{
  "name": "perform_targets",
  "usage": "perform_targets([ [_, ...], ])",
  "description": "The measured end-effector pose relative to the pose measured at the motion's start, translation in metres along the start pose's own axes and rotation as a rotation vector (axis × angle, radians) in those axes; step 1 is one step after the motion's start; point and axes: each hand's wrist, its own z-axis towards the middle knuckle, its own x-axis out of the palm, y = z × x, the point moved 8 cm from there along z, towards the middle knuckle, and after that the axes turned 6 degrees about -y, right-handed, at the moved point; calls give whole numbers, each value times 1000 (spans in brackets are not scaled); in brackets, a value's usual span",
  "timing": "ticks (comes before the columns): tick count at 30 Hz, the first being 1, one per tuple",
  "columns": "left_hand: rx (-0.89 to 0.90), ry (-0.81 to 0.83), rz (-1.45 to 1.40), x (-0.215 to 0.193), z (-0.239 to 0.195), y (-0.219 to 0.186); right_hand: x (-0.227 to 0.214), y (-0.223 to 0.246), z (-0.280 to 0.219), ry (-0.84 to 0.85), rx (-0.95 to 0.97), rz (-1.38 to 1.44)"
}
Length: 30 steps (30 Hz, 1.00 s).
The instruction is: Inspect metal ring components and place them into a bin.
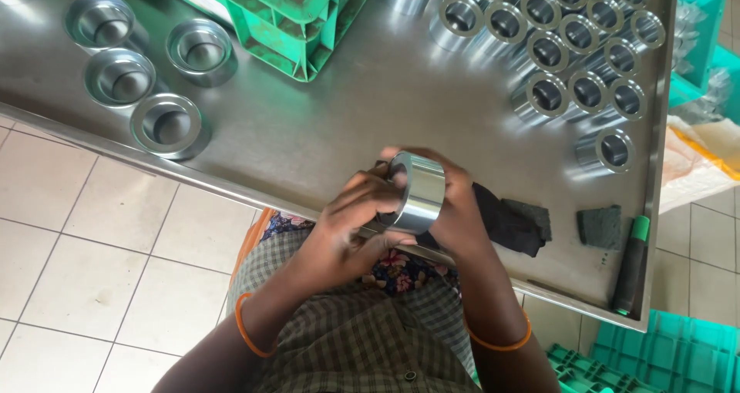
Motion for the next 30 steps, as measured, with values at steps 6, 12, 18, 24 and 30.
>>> perform_targets([
  [6, -269, 30, -344, -4, 5, 4, 9, 41, 0, 19, -152, -357],
  [12, -192, 6, -257, -11, 4, 8, 13, 43, 4, -63, -147, -358],
  [18, -315, 84, -401, -11, 3, 21, 13, 36, -4, -136, -182, -504],
  [24, -270, 60, -270, -15, 3, 24, 13, 8, 3, -54, 100, -78],
  [30, -298, 76, -254, -15, 21, 13, 21, 32, 1, -203, -244, -358],
])
